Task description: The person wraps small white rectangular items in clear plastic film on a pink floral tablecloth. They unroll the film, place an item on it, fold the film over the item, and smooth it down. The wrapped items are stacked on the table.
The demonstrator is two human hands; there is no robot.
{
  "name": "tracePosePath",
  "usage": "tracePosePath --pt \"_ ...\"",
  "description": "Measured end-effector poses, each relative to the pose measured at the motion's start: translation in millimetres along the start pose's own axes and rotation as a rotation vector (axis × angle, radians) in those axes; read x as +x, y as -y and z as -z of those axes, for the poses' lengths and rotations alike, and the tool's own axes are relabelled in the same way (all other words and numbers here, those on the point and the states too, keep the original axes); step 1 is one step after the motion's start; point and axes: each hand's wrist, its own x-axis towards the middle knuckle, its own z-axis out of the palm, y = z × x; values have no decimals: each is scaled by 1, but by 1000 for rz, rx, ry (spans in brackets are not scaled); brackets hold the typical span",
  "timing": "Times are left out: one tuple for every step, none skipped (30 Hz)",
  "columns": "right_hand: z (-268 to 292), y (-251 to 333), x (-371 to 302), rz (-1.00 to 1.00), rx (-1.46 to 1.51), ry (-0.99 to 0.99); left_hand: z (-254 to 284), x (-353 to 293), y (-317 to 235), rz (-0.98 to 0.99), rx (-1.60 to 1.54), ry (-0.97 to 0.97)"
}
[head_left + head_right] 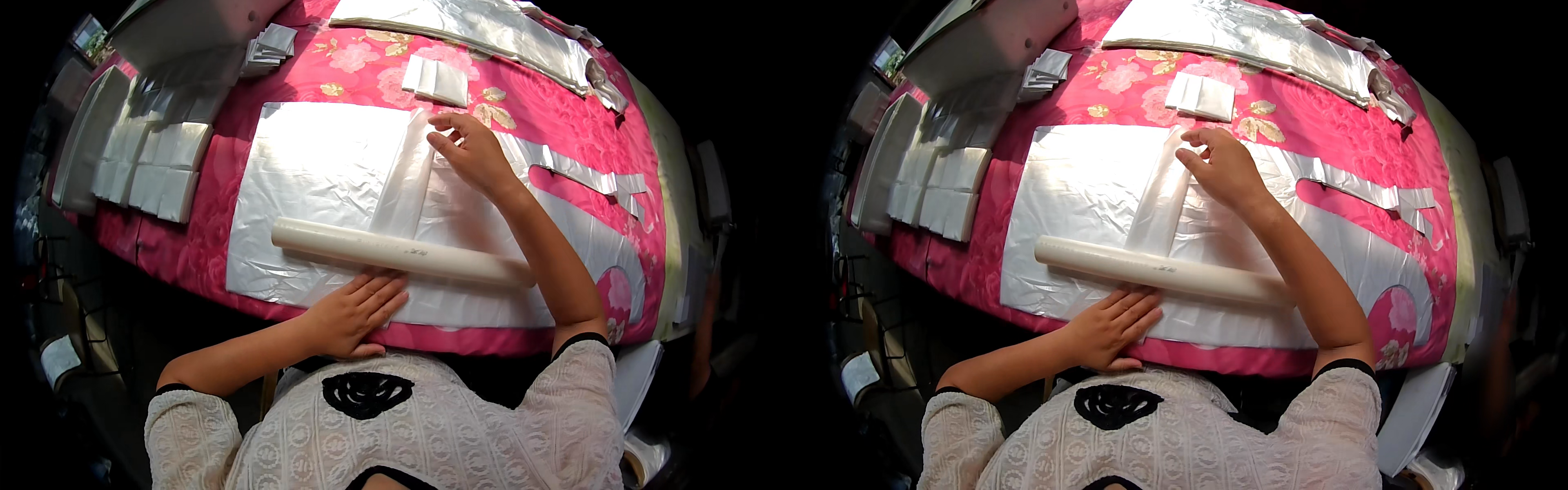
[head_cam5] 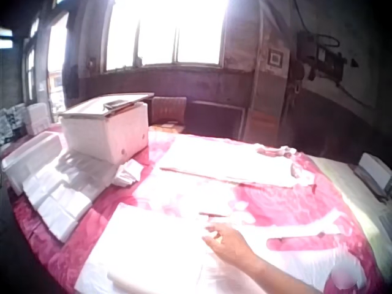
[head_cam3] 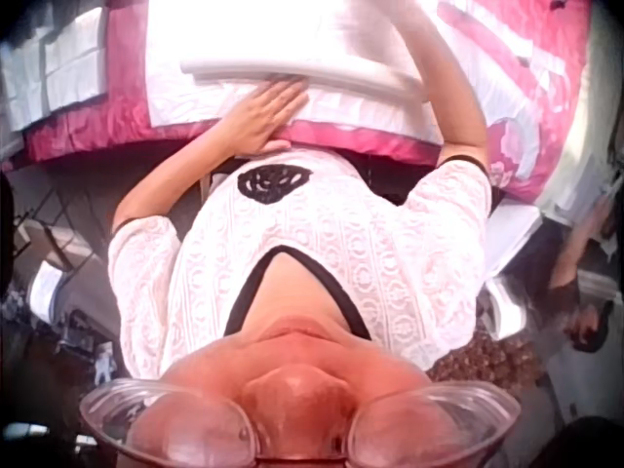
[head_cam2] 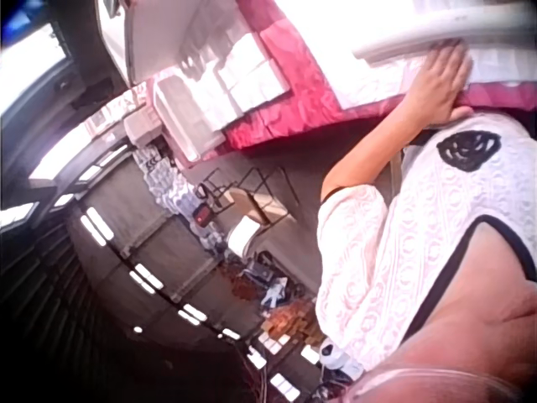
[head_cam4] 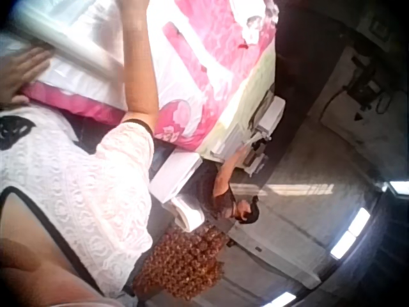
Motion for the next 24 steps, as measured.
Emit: tracePosePath --pt "-2 25 -26 7 20 149 -5 -1 -5 16 11 -15" --pt "-6 38 -54 124 -31 251 -7 -1 -10 29 36 -24" --pt "-11 48 -84 196 -70 304 -10 0 -14 34 61 -33" --pt "-16 56 -106 236 -136 397 -12 1 -18 45 87 -40" --pt "-29 51 -125 285 -181 330 -15 3 -22 45 100 -35" --pt "-30 51 -130 307 -213 316 -18 3 -24 51 115 -30" --pt "-31 51 -133 328 -245 303 -20 3 -27 57 130 -26" --pt "-31 49 -128 337 -250 292 -20 1 -30 83 129 -42" --pt "-28 45 -119 341 -260 276 -21 1 -32 82 132 -50" --pt "-25 39 -106 348 -267 258 -21 1 -32 83 139 -55" --pt "-26 28 -93 365 -320 182 -21 1 -32 84 145 -60" --pt "-25 19 -74 358 -322 129 -21 0 -33 96 131 -52" --pt "-22 11 -56 351 -361 72 -21 0 -33 95 127 -53" --pt "-16 2 -38 338 -378 31 -21 1 -32 90 121 -55" --pt "-10 -5 -20 305 -436 6 -22 1 -31 86 116 -57" --pt "-5 -17 -5 246 -402 4 -21 2 -30 67 90 -52" --pt "-2 -25 8 200 -406 -3 -20 1 -29 57 62 -46" --pt "1 -26 17 223 -403 1 -20 0 -28 47 33 -44" --pt "2 -26 21 244 -400 4 -19 -2 -26 29 5 -65" --pt "0 -27 18 323 -446 -90 -17 -5 -24 9 -23 -86" --pt "-6 -21 13 402 -484 -182 -15 -9 -21 -5 -53 -104" --pt "-10 -16 4 477 -522 -274 -15 -13 -18 6 -39 -147" --pt "-11 -9 -8 474 -441 -124 -15 -18 -14 16 -25 -191" --pt "-11 1 -25 473 -360 27 -15 -23 -11 29 -11 -238"
